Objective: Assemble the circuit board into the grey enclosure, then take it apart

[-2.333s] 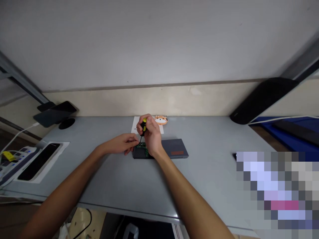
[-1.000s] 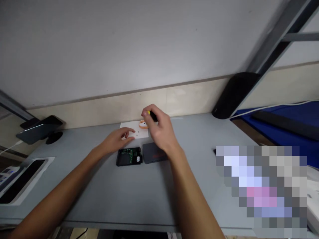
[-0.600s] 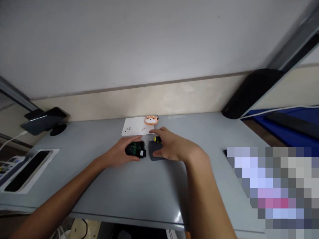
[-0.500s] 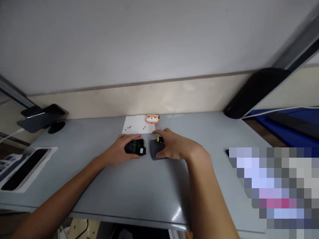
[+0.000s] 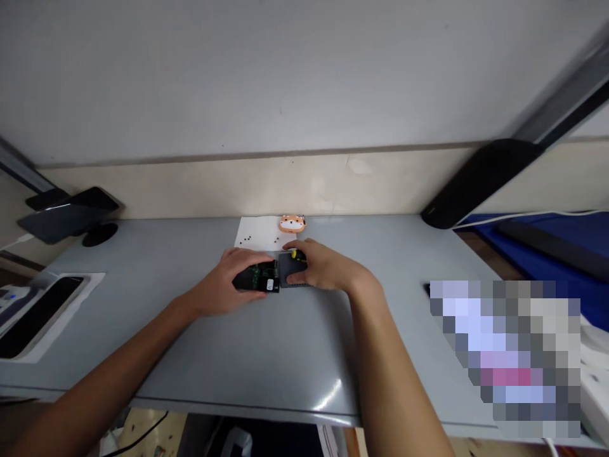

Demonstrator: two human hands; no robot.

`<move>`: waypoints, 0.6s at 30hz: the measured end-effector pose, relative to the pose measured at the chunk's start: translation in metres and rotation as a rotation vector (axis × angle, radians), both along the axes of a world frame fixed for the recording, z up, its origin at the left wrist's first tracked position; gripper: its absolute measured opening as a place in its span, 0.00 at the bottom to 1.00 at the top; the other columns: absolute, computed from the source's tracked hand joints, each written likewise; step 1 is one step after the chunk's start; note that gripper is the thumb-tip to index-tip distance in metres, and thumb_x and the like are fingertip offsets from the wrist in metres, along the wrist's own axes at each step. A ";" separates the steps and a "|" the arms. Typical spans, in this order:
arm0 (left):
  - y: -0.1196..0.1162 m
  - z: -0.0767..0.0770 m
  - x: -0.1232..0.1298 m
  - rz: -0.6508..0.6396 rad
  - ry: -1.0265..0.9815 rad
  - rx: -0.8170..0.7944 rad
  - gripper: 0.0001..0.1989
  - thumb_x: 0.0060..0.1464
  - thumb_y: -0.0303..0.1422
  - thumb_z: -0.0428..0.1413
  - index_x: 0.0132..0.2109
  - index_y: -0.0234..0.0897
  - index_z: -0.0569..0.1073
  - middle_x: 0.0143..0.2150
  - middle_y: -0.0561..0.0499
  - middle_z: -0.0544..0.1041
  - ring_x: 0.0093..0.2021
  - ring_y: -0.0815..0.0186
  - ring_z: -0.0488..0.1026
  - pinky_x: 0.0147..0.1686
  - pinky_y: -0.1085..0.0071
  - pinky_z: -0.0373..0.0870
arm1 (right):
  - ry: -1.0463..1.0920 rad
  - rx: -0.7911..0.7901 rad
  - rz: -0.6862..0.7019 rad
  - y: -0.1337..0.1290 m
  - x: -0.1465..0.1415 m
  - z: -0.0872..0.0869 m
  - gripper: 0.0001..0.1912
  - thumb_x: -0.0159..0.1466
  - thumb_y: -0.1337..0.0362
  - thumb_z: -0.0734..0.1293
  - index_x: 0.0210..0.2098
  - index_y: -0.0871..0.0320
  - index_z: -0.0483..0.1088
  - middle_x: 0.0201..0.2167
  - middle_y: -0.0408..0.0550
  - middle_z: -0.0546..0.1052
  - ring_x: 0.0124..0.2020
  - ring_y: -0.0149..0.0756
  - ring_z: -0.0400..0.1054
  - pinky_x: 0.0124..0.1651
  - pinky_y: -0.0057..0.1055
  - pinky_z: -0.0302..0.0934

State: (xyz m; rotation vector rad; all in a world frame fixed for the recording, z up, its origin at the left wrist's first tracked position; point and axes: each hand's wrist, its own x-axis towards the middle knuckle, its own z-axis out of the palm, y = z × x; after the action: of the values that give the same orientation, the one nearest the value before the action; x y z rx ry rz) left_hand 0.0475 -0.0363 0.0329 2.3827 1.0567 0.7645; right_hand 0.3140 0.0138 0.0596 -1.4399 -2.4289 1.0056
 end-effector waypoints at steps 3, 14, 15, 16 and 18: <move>-0.016 -0.003 0.009 -0.126 0.066 0.050 0.31 0.57 0.39 0.67 0.65 0.50 0.67 0.59 0.49 0.76 0.59 0.57 0.71 0.64 0.57 0.59 | 0.026 0.037 -0.007 0.002 -0.002 -0.002 0.37 0.60 0.53 0.73 0.67 0.48 0.64 0.64 0.53 0.71 0.59 0.53 0.70 0.62 0.46 0.66; -0.026 -0.015 0.019 -0.136 0.224 0.098 0.24 0.66 0.46 0.57 0.65 0.49 0.68 0.60 0.47 0.74 0.61 0.55 0.67 0.61 0.56 0.61 | -0.001 0.069 -0.021 0.007 -0.001 -0.010 0.33 0.61 0.52 0.72 0.64 0.50 0.67 0.63 0.55 0.71 0.59 0.51 0.70 0.60 0.44 0.67; -0.022 -0.014 0.015 -0.101 0.213 0.107 0.18 0.69 0.41 0.53 0.63 0.48 0.70 0.59 0.47 0.74 0.60 0.56 0.68 0.61 0.56 0.61 | 0.002 0.076 -0.017 0.008 -0.001 -0.012 0.33 0.61 0.52 0.72 0.64 0.50 0.67 0.63 0.55 0.71 0.59 0.51 0.70 0.60 0.44 0.66; -0.018 -0.013 0.010 -0.064 0.207 0.115 0.15 0.71 0.34 0.49 0.60 0.47 0.72 0.57 0.48 0.75 0.58 0.58 0.69 0.60 0.57 0.62 | 0.003 0.082 -0.015 0.009 -0.001 -0.013 0.33 0.61 0.51 0.72 0.64 0.51 0.67 0.62 0.55 0.72 0.58 0.51 0.70 0.60 0.45 0.66; -0.008 -0.013 -0.001 0.021 0.217 0.143 0.16 0.68 0.26 0.48 0.55 0.44 0.75 0.53 0.48 0.76 0.56 0.58 0.70 0.59 0.55 0.61 | 0.003 0.088 -0.015 0.010 -0.001 -0.013 0.33 0.60 0.51 0.73 0.63 0.51 0.68 0.62 0.55 0.72 0.58 0.51 0.71 0.60 0.45 0.66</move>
State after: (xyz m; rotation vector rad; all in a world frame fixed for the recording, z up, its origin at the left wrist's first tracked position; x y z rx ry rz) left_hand 0.0468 -0.0442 0.0194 2.6279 1.1485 0.6173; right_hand 0.3130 0.0237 0.0464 -1.4256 -2.4238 0.8851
